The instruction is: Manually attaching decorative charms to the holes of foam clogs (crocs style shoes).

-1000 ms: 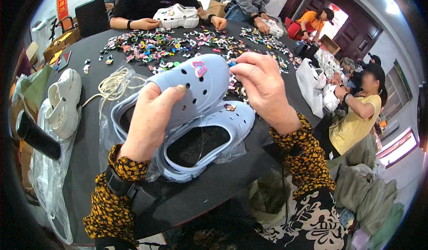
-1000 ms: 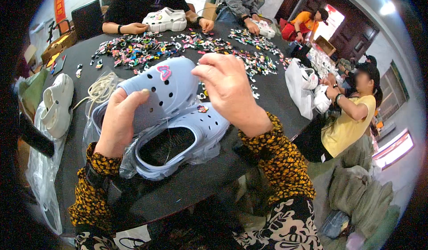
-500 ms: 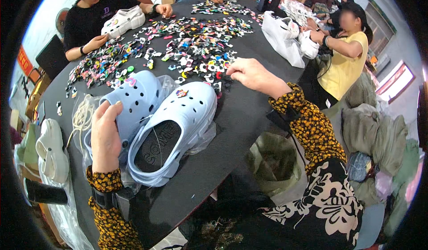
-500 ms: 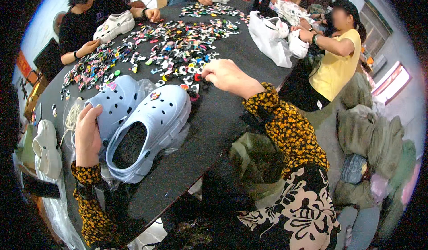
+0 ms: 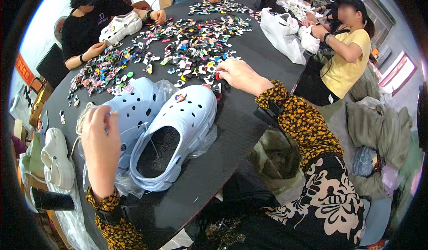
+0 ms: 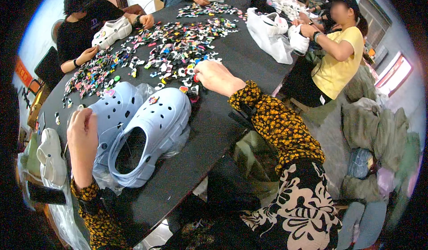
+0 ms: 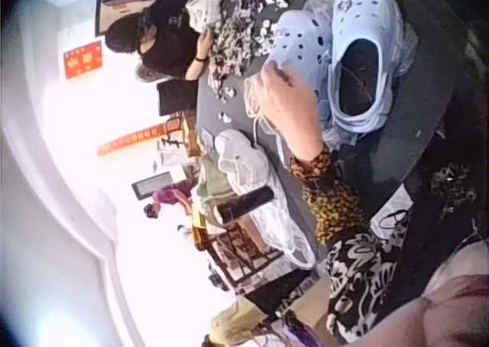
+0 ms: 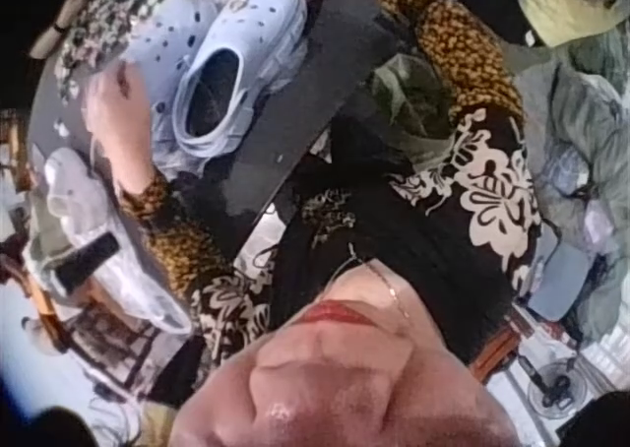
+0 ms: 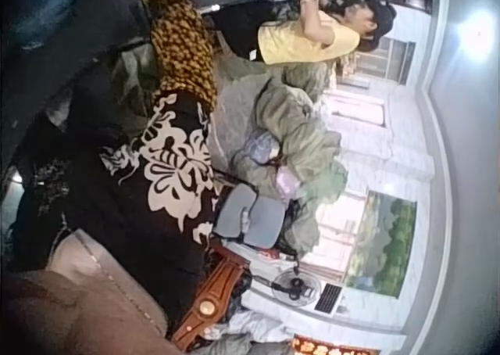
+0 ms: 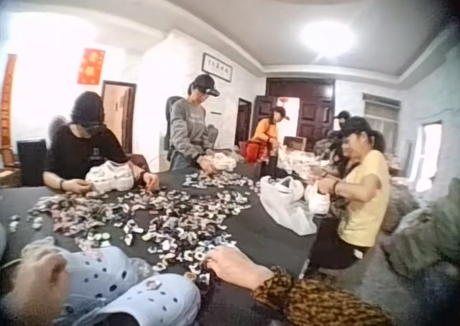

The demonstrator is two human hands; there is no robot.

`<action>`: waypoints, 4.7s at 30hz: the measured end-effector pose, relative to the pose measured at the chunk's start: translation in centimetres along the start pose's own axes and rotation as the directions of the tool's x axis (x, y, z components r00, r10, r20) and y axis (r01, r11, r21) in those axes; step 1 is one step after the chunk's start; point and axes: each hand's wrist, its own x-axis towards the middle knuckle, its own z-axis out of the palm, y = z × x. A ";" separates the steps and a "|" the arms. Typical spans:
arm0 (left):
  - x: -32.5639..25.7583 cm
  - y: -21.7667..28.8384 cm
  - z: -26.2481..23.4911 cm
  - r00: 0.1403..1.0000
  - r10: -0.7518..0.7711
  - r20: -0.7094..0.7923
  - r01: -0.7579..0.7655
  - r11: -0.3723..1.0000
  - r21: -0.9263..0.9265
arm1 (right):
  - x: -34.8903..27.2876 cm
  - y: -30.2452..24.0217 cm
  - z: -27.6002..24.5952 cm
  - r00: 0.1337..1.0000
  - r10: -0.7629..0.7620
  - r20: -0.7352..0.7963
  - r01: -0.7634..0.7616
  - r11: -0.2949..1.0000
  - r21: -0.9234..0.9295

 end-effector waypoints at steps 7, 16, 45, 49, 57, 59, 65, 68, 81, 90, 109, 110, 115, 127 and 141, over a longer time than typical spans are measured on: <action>-0.7 2.6 0.1 0.982 0.091 0.168 -0.066 0.987 -0.149 | 0.4 1.3 0.6 0.995 0.039 0.094 -0.035 0.999 -0.042; -1.5 3.3 0.6 0.893 0.228 0.389 -0.168 0.969 -0.181 | -1.5 -1.3 -1.8 0.987 0.163 -0.003 -0.142 0.870 0.473; -1.7 4.9 -0.4 0.938 0.234 0.254 -0.124 0.914 -0.386 | -3.2 -13.1 -4.4 0.965 -0.203 -0.169 0.254 0.886 0.388; -3.3 6.7 1.9 0.879 0.300 0.370 -0.096 0.872 -0.479 | -5.8 -13.5 -3.1 0.951 -0.201 -0.235 0.261 0.929 0.264; -3.4 7.1 3.3 0.876 0.262 0.405 -0.033 0.870 -0.492 | -7.3 -14.4 -0.6 0.879 -0.265 -0.397 0.364 0.910 0.199; -3.4 6.9 3.7 0.901 0.241 0.361 -0.012 0.845 -0.535 | -7.6 -14.4 -0.3 0.874 -0.267 -0.405 0.363 0.914 0.182; -3.2 6.5 3.7 0.909 0.165 0.384 0.101 0.804 -0.585 | -7.8 -14.9 0.6 0.853 -0.239 -0.464 0.352 0.920 0.173; -2.8 6.6 3.4 0.914 0.137 0.382 0.128 0.796 -0.592 | -8.1 -15.2 0.9 0.850 -0.205 -0.485 0.335 0.921 0.200; -2.6 6.6 3.0 0.899 0.140 0.416 0.144 0.801 -0.581 | -8.1 -16.5 1.5 0.841 -0.130 -0.525 0.281 0.935 0.217; -2.7 6.6 3.2 0.898 0.090 0.431 0.206 0.781 -0.590 | -9.5 -17.0 1.8 0.839 -0.234 -0.491 0.306 0.949 0.072; -3.0 6.6 3.7 0.902 0.068 0.426 0.215 0.785 -0.581 | -10.2 -17.2 1.9 0.963 -0.183 -0.198 0.192 0.981 0.026; -3.0 6.5 3.8 0.902 0.059 0.428 0.228 0.777 -0.586 | -10.2 -17.1 2.0 0.963 -0.192 -0.189 0.199 0.980 0.018; -3.0 6.4 3.9 0.893 0.051 0.448 0.254 0.764 -0.593 | -9.7 -17.1 2.0 0.955 -0.224 -0.195 0.225 0.974 -0.017; -2.8 7.6 3.6 0.932 0.076 0.354 0.091 0.897 -0.432 | -9.6 -15.6 1.1 0.950 -0.191 -0.248 0.240 0.953 0.183; -3.2 7.7 -0.9 0.856 0.142 0.497 -0.008 0.965 -0.261 | -4.9 -3.3 -1.1 0.975 -0.039 0.220 -0.006 0.980 0.198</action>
